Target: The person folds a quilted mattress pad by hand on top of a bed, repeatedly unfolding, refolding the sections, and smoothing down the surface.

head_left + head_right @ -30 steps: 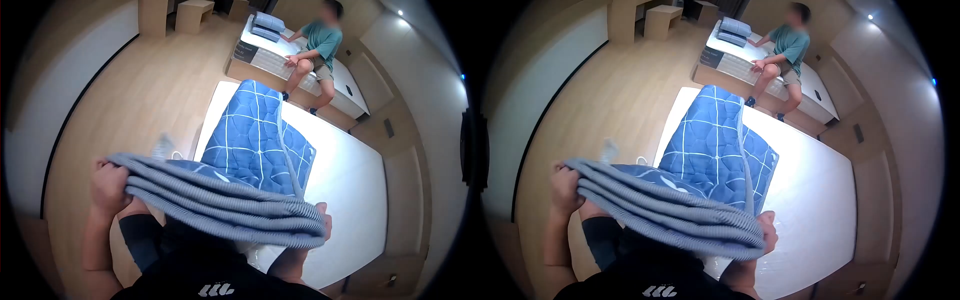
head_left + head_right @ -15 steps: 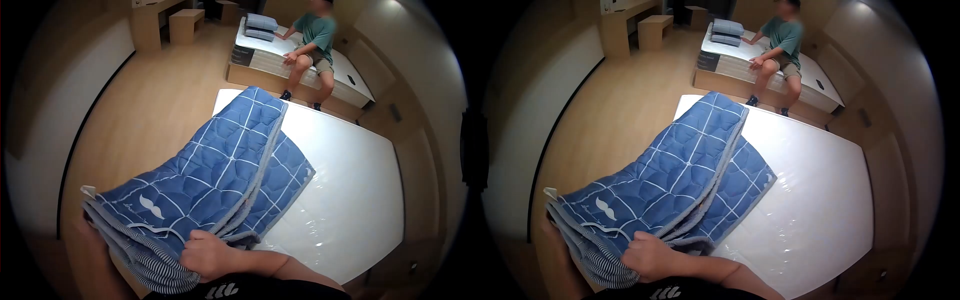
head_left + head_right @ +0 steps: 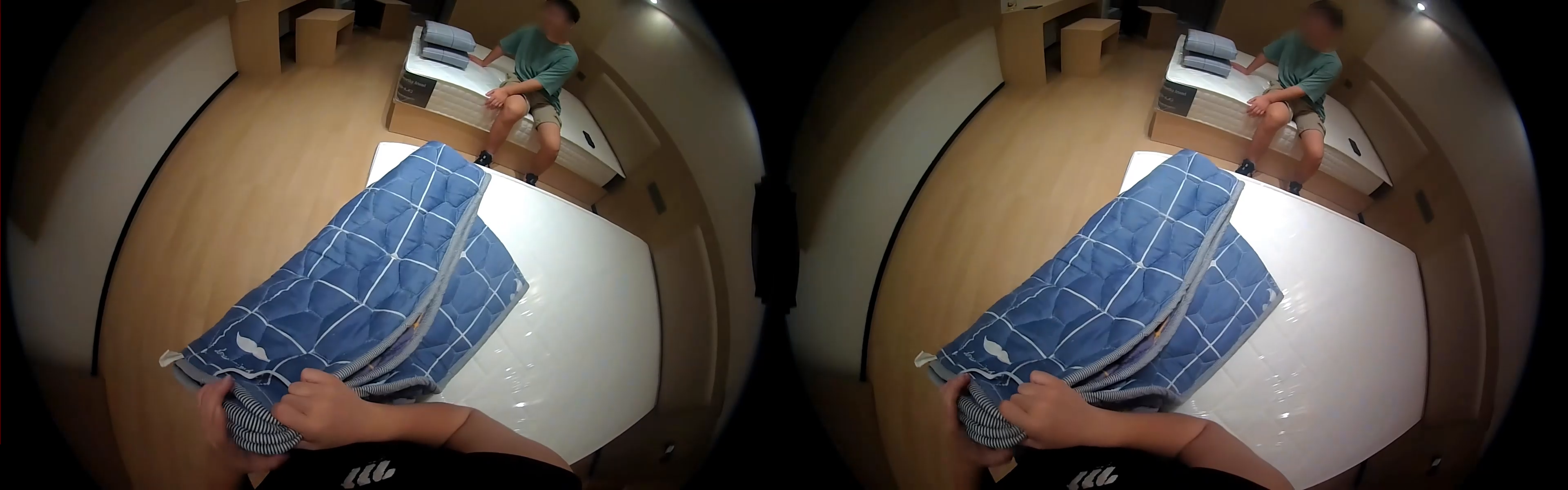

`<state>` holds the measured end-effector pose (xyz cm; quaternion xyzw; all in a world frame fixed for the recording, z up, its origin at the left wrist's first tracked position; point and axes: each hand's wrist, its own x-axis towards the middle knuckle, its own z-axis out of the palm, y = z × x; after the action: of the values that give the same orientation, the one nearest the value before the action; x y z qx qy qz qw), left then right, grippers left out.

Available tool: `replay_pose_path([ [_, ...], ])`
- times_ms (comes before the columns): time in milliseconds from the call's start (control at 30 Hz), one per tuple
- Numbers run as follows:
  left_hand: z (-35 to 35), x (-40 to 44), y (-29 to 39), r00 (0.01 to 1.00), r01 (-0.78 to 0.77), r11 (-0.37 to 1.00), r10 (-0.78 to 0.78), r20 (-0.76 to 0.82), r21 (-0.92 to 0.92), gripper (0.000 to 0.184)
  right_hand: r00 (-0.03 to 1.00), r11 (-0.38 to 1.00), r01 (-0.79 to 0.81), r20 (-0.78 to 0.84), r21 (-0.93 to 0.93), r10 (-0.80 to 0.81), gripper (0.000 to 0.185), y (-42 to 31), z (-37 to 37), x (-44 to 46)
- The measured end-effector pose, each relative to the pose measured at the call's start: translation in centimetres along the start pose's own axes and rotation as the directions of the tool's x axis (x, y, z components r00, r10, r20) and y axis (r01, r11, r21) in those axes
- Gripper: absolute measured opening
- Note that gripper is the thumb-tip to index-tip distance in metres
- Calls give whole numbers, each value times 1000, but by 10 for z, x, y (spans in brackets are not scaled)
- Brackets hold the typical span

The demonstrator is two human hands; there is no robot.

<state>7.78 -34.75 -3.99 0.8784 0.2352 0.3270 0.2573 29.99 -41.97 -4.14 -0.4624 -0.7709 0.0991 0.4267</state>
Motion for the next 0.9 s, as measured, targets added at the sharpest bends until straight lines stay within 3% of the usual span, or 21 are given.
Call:
replay_pose_path([
  [200, 8, 29, 6, 990, -107, 986, 118, -82, 125, 106, 997, 999, -45, 59, 24, 44, 48, 3, -7, -6],
  [300, 8, 36, -5, 989, -148, 984, 150, 7, -97, 99, 991, 999, -23, 131, 49, 16, 50, 3, -5, -8],
  [400, 3, 27, -11, 995, -11, 996, 20, 100, -89, 87, 970, 994, -39, 243, 98, 14, 52, 4, -13, -7],
  [500, 4, 25, -15, 997, -39, 998, 41, 62, -43, 80, 946, 977, -92, 324, 192, 25, 49, 13, -60, 9],
  [533, 5, 23, -15, 998, -29, 999, 32, 45, -45, 77, 966, 960, -106, 255, 258, 38, 44, 11, -77, 10],
  [567, 6, 21, -16, 999, -18, 999, 20, 30, -49, 75, 996, 968, 15, 81, 251, -37, 36, 8, -94, 14],
  [667, 12, 17, -19, 1000, -30, 998, 30, -3, -53, 68, 978, 962, 182, -139, 205, -155, 25, -17, -152, 20],
  [733, 10, 17, -18, 999, -44, 998, 44, 5, -54, 64, 931, 967, 236, -307, 92, -198, 17, -47, -172, 29],
  [767, 8, 20, -16, 999, -48, 997, 49, 20, -58, 63, 915, 988, 153, -376, -4, -143, 3, -65, -172, 37],
  [833, 8, 19, -17, 998, -57, 997, 58, 19, -48, 63, 867, 958, 223, -412, -181, -279, 5, -67, -172, 44],
  [900, 7, 19, -17, 997, -73, 996, 74, 15, -53, 63, 748, 817, 475, -341, -326, -570, 10, -43, -178, 53],
])
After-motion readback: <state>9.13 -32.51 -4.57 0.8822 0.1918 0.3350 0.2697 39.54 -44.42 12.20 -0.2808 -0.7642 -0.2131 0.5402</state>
